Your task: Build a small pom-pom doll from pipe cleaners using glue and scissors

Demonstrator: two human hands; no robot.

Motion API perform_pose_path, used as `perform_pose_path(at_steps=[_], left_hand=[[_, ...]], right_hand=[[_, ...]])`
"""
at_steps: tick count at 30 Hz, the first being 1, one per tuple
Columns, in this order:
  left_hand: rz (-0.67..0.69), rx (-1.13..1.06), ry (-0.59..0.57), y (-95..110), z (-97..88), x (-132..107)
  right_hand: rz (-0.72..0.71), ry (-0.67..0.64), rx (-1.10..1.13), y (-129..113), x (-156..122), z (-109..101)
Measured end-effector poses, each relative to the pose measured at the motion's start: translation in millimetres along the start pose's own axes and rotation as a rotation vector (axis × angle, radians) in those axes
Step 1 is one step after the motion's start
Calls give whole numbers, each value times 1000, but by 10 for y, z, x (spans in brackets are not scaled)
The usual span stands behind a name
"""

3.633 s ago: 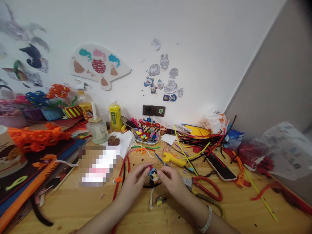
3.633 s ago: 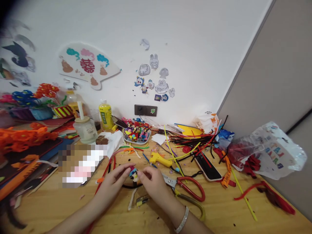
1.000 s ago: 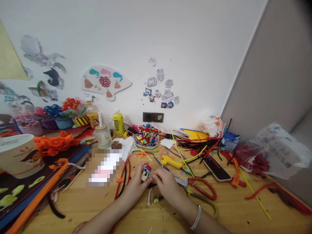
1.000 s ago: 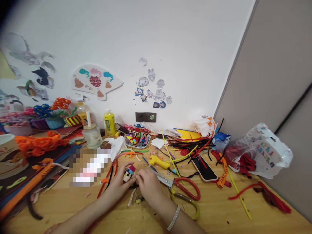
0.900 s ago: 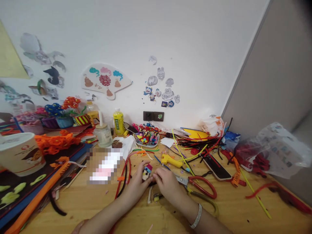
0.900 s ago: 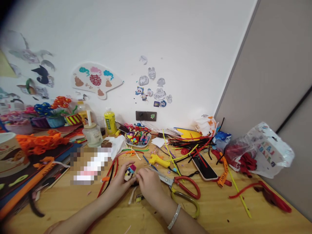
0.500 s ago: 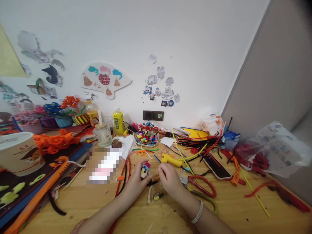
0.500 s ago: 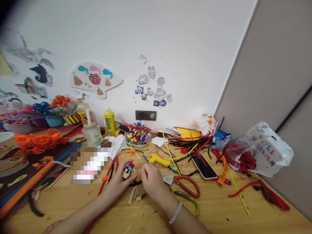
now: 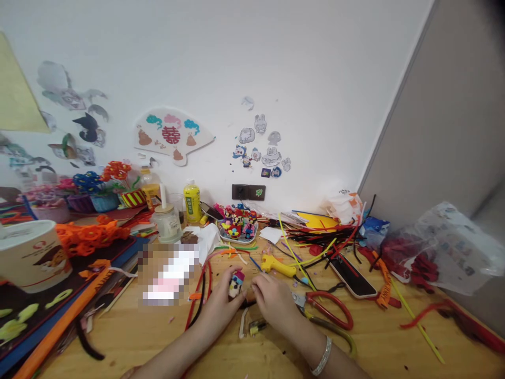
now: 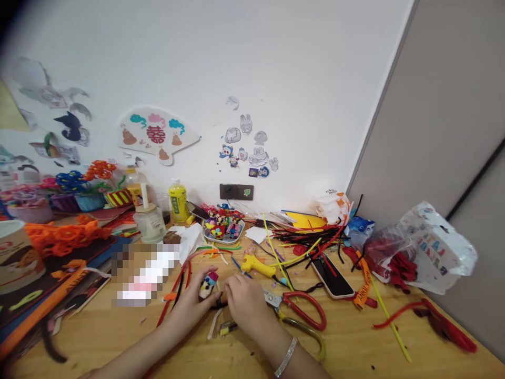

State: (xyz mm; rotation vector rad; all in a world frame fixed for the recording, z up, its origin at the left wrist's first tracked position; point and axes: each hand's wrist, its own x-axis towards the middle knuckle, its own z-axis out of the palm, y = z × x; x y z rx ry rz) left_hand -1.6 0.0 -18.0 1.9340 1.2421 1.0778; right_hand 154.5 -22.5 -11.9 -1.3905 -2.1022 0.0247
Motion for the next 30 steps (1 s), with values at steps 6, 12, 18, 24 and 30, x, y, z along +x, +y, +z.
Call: perform_pose_path(at_steps=[6, 12, 18, 24, 30], left_hand=[[-17, 11, -36, -75, 5, 11], [-11, 119, -121, 4, -5, -58], [51, 332, -125, 96, -35, -106], [90, 534, -143, 40, -12, -101], [112, 631, -167, 68, 1, -104]], right_hand=[[127, 54, -15, 76, 40, 3], [148, -23, 156, 26, 19, -19], [114, -122, 291, -72, -51, 25], [92, -155, 183, -61, -63, 81], [47, -197, 99, -65, -69, 61]])
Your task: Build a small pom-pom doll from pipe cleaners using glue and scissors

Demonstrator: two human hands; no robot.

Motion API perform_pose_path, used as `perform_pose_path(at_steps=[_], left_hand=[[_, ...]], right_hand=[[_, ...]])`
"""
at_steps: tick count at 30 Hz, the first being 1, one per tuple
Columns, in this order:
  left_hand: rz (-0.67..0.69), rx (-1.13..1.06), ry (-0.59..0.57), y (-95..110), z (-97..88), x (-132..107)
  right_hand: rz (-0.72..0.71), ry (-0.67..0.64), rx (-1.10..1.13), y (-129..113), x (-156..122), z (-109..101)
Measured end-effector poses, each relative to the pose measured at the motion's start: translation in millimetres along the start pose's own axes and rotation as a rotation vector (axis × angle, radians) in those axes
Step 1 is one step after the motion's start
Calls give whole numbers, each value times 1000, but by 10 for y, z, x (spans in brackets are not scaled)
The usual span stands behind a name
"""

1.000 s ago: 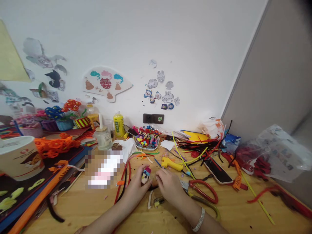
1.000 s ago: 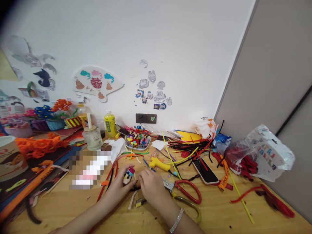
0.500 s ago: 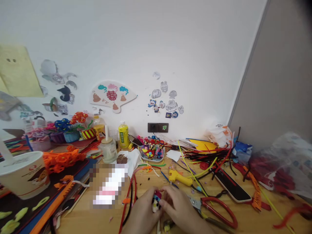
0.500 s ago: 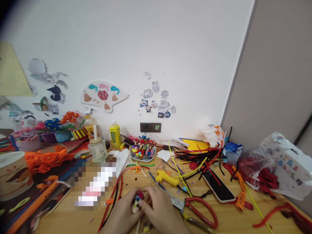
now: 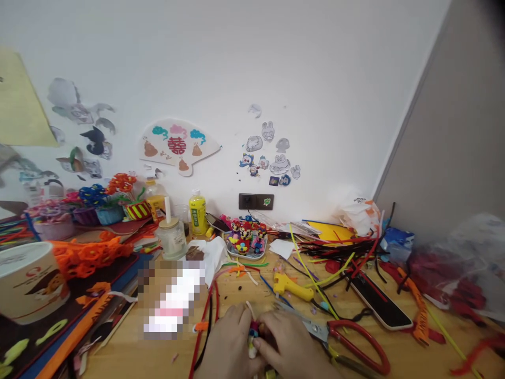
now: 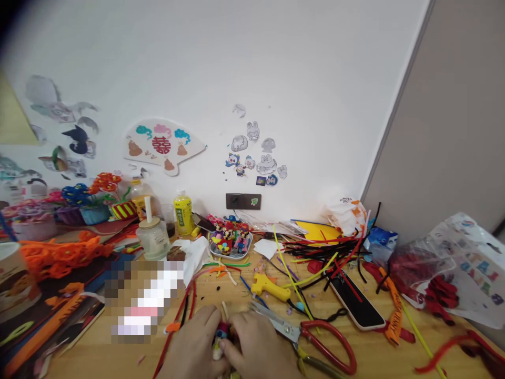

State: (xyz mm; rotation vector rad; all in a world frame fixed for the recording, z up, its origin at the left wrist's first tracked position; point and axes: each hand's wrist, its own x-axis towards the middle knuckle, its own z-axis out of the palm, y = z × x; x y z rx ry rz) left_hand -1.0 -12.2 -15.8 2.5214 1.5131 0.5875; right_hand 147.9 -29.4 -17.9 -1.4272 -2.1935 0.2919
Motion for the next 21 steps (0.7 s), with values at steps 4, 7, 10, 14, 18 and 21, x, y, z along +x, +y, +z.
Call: perform_pose_path(at_steps=[4, 7, 10, 14, 18, 21], left_hand=[[23, 16, 20, -32, -31, 16], [-15, 23, 47, -108, -64, 67], [-59, -27, 51, -202, -56, 130], [-91, -252, 127, -262, 41, 156], [-90, -477, 137, -232, 114, 129], [-111, -555, 113, -206, 106, 117]], right_hand=[[-13, -11, -84, -5, 3, -23], [-26, 5, -135, -5, 10, -51], [-73, 37, -168, -1, 21, -86], [-129, 89, -209, 17, 36, -111], [-155, 176, -211, 42, 62, -136], [-76, 163, -236, 78, 90, -292]])
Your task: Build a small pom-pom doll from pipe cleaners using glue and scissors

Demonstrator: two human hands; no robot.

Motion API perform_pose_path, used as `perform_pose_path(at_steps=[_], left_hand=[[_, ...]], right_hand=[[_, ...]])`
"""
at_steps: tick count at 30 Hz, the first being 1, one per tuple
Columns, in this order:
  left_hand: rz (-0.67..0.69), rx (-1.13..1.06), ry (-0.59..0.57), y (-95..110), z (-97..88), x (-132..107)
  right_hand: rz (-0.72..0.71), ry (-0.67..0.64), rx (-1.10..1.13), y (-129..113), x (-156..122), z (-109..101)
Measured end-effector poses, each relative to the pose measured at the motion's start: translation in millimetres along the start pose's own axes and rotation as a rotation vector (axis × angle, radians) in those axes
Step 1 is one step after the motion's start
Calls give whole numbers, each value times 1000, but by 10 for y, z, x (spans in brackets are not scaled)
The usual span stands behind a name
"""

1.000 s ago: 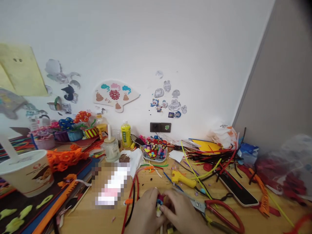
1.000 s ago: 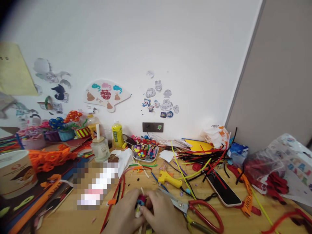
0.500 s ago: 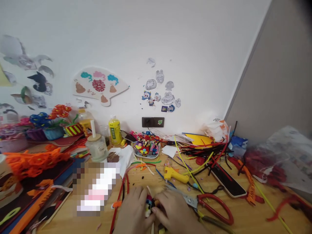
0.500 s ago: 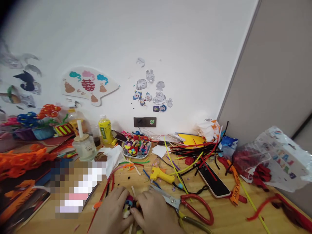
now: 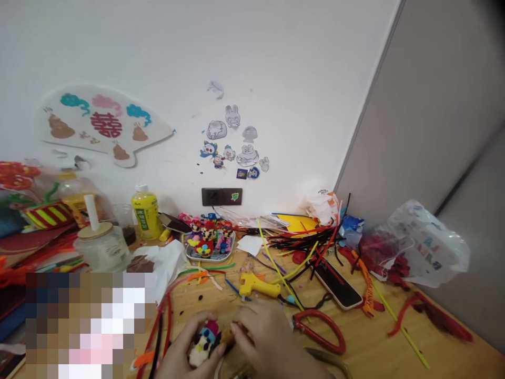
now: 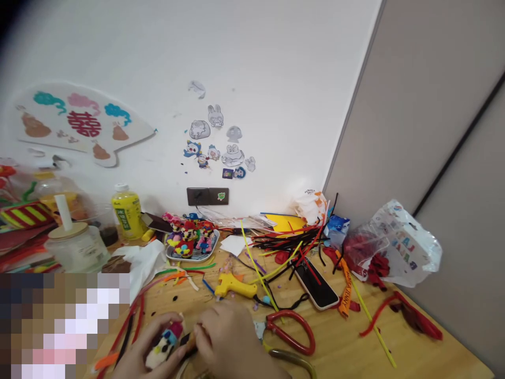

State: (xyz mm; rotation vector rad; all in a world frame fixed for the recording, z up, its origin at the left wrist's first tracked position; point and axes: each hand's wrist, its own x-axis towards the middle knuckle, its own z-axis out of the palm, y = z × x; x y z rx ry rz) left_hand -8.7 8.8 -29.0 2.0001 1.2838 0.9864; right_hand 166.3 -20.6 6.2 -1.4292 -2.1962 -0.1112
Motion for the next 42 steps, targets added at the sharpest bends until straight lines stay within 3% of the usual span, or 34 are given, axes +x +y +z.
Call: perform_pose_path(at_steps=[3, 6, 8, 11, 14, 17, 20, 27, 32, 42], left_hand=[[-72, -9, 31, 35, -31, 3], [-153, -23, 38, 81, -67, 18], [-186, -43, 43, 119, -82, 27], [-204, -99, 45, 176, -85, 32], [-237, -197, 28, 201, -69, 29], [-274, -350, -15, 178, -44, 23], [-285, -466, 12, 151, -36, 12], [-261, -326, -26, 149, -44, -27], [-236, -449, -19, 56, 37, -43], [-208, -486, -77, 44, 64, -16]], right_hand=[[222, -111, -107, 206, 34, -296], [472, -279, -189, 563, 5, -628], [637, -319, -286, 833, -43, -772], [723, -339, -329, 1168, -112, -803], [785, -365, -345, 1343, -150, -676], [816, -376, -345, 1389, -176, -536], [821, -369, -345, 1394, -201, -455], [836, -348, -396, 1455, -263, -347], [792, -309, -396, 1499, -283, -304], [658, -85, -266, 1335, -199, -377]])
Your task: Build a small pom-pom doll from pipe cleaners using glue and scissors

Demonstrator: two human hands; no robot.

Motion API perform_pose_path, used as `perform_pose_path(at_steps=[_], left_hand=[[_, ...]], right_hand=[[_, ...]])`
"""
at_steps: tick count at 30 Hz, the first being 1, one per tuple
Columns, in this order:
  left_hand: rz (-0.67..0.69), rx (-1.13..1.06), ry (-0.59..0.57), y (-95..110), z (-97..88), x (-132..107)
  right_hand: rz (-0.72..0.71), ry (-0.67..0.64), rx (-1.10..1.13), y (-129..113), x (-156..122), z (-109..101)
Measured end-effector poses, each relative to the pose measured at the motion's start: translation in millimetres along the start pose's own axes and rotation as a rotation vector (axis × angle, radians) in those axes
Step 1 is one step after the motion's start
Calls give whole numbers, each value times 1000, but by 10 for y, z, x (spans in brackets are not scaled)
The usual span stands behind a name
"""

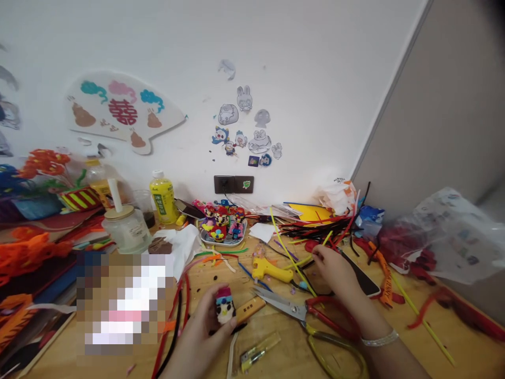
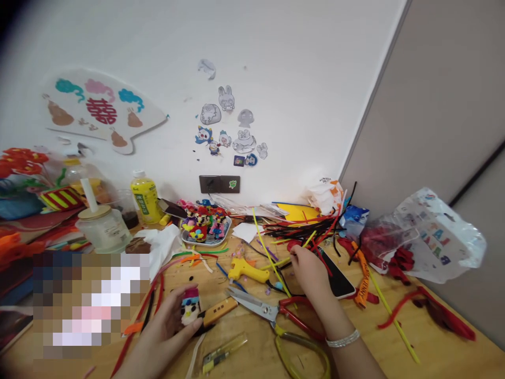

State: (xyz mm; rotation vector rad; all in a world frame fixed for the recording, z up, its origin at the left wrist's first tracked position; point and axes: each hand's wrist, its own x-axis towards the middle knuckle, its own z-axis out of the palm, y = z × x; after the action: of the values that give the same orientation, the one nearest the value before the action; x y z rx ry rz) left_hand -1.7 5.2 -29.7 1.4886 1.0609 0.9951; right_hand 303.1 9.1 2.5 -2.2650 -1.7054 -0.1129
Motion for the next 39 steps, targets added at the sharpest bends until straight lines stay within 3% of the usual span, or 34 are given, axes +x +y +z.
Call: perform_pose_path(at_steps=[7, 14, 19, 22, 28, 35, 39], left_hand=[[-52, -3, -47, 39, -4, -17], [-103, -157, 27, 71, 5, 61], [-110, -116, 44, 50, -22, 98], [-66, 16, 42, 23, -51, 94], [59, 506, 71, 18, -60, 39], [180, 619, 123, -47, -145, 93], [236, 894, 172, 46, -320, 154]], right_hand=[[-69, 57, 97, -74, -15, -1], [-53, 24, 119, -32, 10, 66], [-51, 20, 126, -109, -49, -55], [-86, -24, 146, -147, -100, -158], [-202, -154, 239, -251, -195, -242], [-273, -197, 282, -477, -286, -116], [-284, -199, 248, -493, -287, -32]])
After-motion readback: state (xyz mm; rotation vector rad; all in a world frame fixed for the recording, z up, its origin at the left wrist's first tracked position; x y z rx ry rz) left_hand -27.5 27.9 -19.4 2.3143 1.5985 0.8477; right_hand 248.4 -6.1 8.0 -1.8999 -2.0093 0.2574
